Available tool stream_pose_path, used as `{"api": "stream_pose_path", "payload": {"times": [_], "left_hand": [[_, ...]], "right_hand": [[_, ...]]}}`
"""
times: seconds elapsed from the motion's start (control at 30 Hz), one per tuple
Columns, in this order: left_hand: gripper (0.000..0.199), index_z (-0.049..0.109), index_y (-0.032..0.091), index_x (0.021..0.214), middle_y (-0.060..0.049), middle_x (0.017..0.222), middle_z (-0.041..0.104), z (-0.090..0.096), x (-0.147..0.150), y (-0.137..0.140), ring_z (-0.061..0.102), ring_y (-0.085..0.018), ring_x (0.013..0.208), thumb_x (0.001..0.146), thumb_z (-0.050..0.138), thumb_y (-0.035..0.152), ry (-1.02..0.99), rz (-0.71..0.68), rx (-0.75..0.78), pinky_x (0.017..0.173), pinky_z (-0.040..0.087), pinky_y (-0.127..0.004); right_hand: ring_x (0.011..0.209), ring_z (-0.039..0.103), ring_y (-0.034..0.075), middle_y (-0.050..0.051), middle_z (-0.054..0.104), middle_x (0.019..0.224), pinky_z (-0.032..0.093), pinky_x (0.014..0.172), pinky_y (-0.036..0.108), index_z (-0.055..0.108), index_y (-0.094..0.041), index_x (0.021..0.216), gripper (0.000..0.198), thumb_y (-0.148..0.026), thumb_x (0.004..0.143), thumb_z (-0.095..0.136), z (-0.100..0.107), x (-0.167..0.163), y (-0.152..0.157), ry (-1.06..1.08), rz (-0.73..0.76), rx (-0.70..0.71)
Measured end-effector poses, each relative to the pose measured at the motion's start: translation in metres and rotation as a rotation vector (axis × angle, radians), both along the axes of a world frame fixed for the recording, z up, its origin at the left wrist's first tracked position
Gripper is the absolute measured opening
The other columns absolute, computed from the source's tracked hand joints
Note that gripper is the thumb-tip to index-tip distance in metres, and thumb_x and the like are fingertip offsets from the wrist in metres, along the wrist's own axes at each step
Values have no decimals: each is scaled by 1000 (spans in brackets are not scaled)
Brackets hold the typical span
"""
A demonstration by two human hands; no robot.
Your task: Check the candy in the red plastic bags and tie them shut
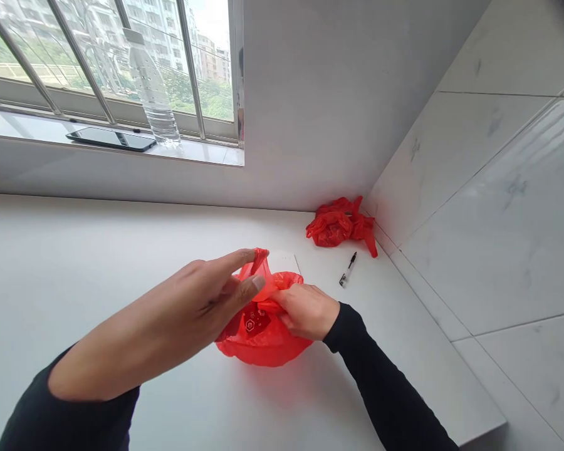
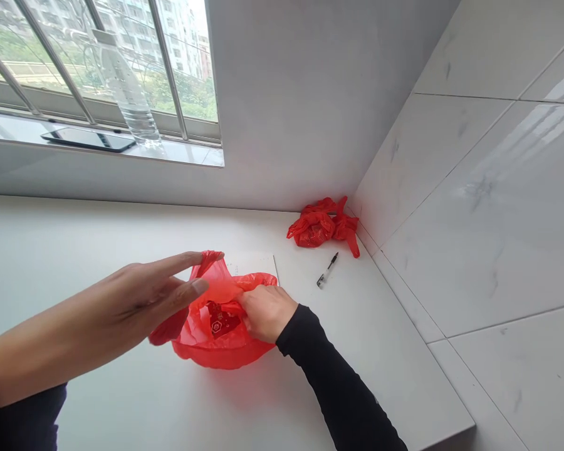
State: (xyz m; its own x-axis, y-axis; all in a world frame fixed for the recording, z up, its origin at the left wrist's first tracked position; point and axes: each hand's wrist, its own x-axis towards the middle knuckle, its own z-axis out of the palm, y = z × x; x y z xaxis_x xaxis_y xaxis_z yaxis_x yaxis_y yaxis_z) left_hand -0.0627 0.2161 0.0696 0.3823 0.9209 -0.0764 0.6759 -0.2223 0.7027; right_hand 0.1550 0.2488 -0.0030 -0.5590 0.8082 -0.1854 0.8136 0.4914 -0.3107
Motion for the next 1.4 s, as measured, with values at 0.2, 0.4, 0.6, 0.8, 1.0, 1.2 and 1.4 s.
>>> {"api": "stream_pose_path", "payload": {"times": [0.2,0.4,0.6,0.8,1.0,1.2,1.4], "left_hand": [[38,54,35,124,5,62,49,3,19,0,43,-15,55,98,43,60,-33,10,48,48,39,-24],[39,53,36,125,5,61,49,3,19,0,48,-14,56,98,42,62,-44,46,76,50,41,-23],[33,56,33,114,6,60,51,17,21,-9,45,-12,51,100,41,59,-37,-5,131,47,37,-23],[28,56,32,109,5,61,50,18,16,-13,49,-13,54,102,40,54,-50,-87,118,45,35,-22],[17,60,35,108,6,61,52,14,15,-18,41,-12,51,101,47,44,-45,-154,223,44,34,-22],[23,63,37,119,3,72,63,18,18,-22,47,-13,53,100,51,39,-66,-174,246,43,38,-22],[26,66,40,121,2,120,61,24,26,-19,61,-20,110,96,60,39,-259,84,556,75,55,-23]], "right_hand": [[80,65,22,5,73,91,40,65,29,70,-23,104,29,-15,86,49,8,13,10,-29,-36,-2],[85,64,20,5,74,100,40,71,27,67,-28,128,55,-9,80,48,28,46,6,-24,-122,5],[60,43,13,-4,55,67,32,58,24,63,-25,84,28,-6,76,44,49,55,-12,78,-44,-72],[56,32,11,-5,42,61,27,56,26,43,-21,70,19,-2,71,44,62,66,-25,115,10,-115],[60,40,15,-1,51,67,31,58,29,54,-23,76,22,-6,86,44,78,87,-43,179,-4,-65],[80,60,20,4,69,93,47,72,34,69,-29,114,34,-38,108,37,81,91,-46,280,14,-44],[91,63,20,3,67,100,50,80,35,73,-30,107,38,-53,106,43,79,87,-43,475,-323,219]]}}
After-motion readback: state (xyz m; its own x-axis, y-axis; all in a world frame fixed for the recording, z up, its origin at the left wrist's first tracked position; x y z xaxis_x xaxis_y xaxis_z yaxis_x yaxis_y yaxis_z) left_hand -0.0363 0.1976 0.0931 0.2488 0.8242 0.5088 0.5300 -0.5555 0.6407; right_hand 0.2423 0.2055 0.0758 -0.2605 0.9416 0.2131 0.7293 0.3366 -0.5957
